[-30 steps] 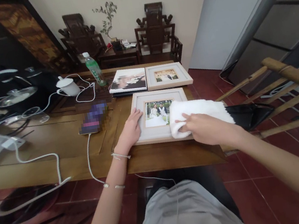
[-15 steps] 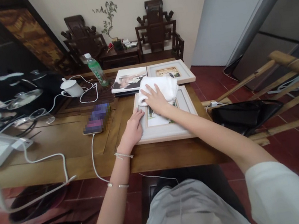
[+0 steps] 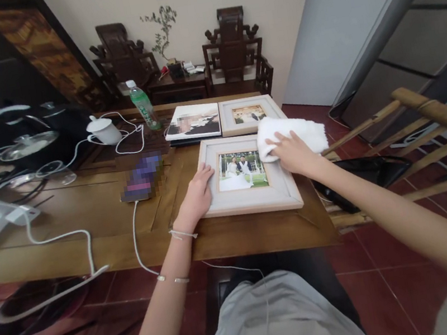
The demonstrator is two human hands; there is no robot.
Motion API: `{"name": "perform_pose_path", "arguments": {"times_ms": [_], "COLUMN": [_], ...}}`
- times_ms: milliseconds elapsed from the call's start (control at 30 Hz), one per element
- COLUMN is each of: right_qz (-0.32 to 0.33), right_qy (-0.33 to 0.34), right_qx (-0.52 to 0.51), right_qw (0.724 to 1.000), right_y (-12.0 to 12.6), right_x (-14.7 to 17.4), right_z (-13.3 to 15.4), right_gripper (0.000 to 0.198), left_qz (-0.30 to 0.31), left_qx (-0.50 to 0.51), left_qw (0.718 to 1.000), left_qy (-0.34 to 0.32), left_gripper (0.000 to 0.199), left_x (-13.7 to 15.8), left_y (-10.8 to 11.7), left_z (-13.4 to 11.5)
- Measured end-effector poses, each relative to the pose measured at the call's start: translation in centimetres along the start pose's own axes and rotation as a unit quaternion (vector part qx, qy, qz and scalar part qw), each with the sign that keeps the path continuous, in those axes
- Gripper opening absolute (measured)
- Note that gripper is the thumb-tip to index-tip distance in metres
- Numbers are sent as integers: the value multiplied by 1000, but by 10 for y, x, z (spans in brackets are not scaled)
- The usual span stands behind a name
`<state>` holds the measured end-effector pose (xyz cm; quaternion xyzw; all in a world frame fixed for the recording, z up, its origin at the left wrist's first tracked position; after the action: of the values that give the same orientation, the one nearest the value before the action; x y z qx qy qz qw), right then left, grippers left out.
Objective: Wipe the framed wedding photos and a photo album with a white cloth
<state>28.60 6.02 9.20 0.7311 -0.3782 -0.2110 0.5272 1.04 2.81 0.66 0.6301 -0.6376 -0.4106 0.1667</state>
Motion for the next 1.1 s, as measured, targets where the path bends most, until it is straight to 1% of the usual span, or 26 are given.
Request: {"name": "perform_pose_path", "arguments": {"times_ms": [100, 167, 233, 300, 367, 467, 533, 633, 700, 767, 833, 900, 1000, 1033, 1100], "right_qz": [12, 28, 35, 26, 7, -12, -37, -87, -89, -66, -37, -17, 16, 45, 49], "right_qy": [25, 44, 87, 135, 163, 157, 118, 37, 12, 16, 31, 43, 65, 76, 118], "right_qx": [-19, -56, -112, -167, -207, -222, -198, -148, -121, -110, -111, -115, -142, -162, -192], "right_qw": [999, 997, 989, 976, 965, 962, 972, 984, 989, 992, 993, 992, 988, 983, 973], "right_y": [8, 19, 32, 43, 47, 34, 20, 4, -1, -2, 1, 8, 26, 32, 47], "right_x": [37, 58, 73, 78, 69, 35, 6, -30, -44, -48, -43, -27, 8, 21, 44], "right_z": [25, 44, 63, 80, 90, 86, 70, 38, 23, 21, 29, 45, 75, 84, 102], "right_gripper": [48, 47, 52, 57, 61, 68, 74, 82, 84, 84, 83, 77, 70, 70, 68], "left_qz": [-4, -6, -6, -5, -3, -5, -4, 1, 2, 2, 0, -2, -4, -5, -6], "left_qx": [3, 6, 9, 11, 13, 12, 6, -7, -9, -6, -1, -1, -7, -8, -7], "left_qw": [1000, 1000, 1000, 1000, 1000, 1000, 1000, 1000, 1000, 1000, 1000, 1000, 1000, 1000, 1000], "left_qy": [-7, -9, -7, -4, -5, -8, -10, -13, -11, -8, -6, -7, -9, -10, -10], "left_gripper": [55, 55, 54, 54, 54, 54, 54, 53, 53, 53, 53, 53, 53, 53, 53], "left_x": [0, 0, 1, 1, 1, 1, 1, 2, 2, 2, 2, 2, 2, 2, 2], "left_y": [1, 2, 3, 3, 3, 3, 3, 4, 5, 5, 5, 4, 4, 4, 4], "left_z": [-1, -1, -2, -2, -2, -2, -1, -1, -1, 0, -1, -1, -2, -3, -3]}}
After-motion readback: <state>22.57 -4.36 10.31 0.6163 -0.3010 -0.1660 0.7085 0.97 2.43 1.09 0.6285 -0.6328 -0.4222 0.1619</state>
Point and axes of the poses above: each hand's wrist, its own x-axis away from the middle knuckle, its own y-axis out of the back of the hand, z = x × y, the point moved 3 cm from there along -x, towards the middle knuckle, and after that the axes turned 10 degrees about y, right-handed, at the moved point
